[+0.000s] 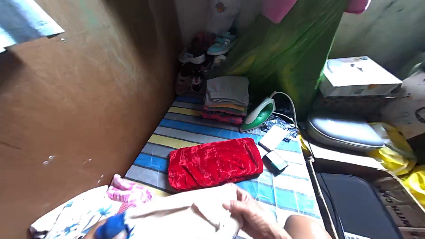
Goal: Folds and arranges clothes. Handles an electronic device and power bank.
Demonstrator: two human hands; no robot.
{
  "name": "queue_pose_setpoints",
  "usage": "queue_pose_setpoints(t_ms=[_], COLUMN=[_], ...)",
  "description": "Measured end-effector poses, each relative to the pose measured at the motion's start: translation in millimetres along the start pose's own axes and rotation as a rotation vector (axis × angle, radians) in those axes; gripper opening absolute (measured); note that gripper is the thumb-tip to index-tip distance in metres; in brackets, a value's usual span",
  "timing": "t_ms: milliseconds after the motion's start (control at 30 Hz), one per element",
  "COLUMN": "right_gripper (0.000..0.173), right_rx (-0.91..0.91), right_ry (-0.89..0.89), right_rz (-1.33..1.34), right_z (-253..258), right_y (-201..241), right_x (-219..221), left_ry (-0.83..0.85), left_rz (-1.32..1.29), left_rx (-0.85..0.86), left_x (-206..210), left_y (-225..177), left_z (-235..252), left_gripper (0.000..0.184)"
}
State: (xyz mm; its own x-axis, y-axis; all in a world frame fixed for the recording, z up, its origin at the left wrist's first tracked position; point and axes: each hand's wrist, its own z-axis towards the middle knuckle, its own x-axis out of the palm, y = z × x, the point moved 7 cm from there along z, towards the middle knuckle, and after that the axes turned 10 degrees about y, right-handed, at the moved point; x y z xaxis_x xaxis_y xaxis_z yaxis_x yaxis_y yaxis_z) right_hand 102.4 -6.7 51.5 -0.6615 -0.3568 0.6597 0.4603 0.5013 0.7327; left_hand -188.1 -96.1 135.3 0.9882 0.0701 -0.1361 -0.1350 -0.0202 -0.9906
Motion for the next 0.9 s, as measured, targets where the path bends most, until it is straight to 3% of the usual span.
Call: queue_pose_setpoints(t_ms=[133,233,367,600,800,900], right_gripper=[0.023,0.022,0.019,0.033,0.035,0.046], right_rx=[-0.037,-0.057,-0.076,0.004,-0.045,-0.001], right_ry=[-0.277,-0.363,-0.459,-0.493,-0.525,-0.487], right_rz=[-0.118,-0.128,-0.143,-0.477,-0.792,-0.802], right_z=[25.2,46.1,73.6,108.2,113.1,114.9], right_y=[42.2,51.3,59.2,39.6,53.5,44.6], right_x=[-59.5,-97.3,-132.1,-181.0,-169.8,-168.7], left_ry=[-0.008,0.017,0.012,-0.009,-0.052,-0.099], left_rz=[0.021,-0.026,-0.106,0.020,0.033,0.045], left_rx=[-0.132,-0.225,-0.326,-0.409,-0.385,-0.392], left_x=[49.5,71.6,86.8,92.7,88.7,89.4], left_y=[40.6,76.7,99.7,181.5,175.2,172.7], left_z=[98.4,160.1,208.1,220.7,221.3,216.6], left_gripper=[0.033,0.030,0.025,0.039,0.032,0.033])
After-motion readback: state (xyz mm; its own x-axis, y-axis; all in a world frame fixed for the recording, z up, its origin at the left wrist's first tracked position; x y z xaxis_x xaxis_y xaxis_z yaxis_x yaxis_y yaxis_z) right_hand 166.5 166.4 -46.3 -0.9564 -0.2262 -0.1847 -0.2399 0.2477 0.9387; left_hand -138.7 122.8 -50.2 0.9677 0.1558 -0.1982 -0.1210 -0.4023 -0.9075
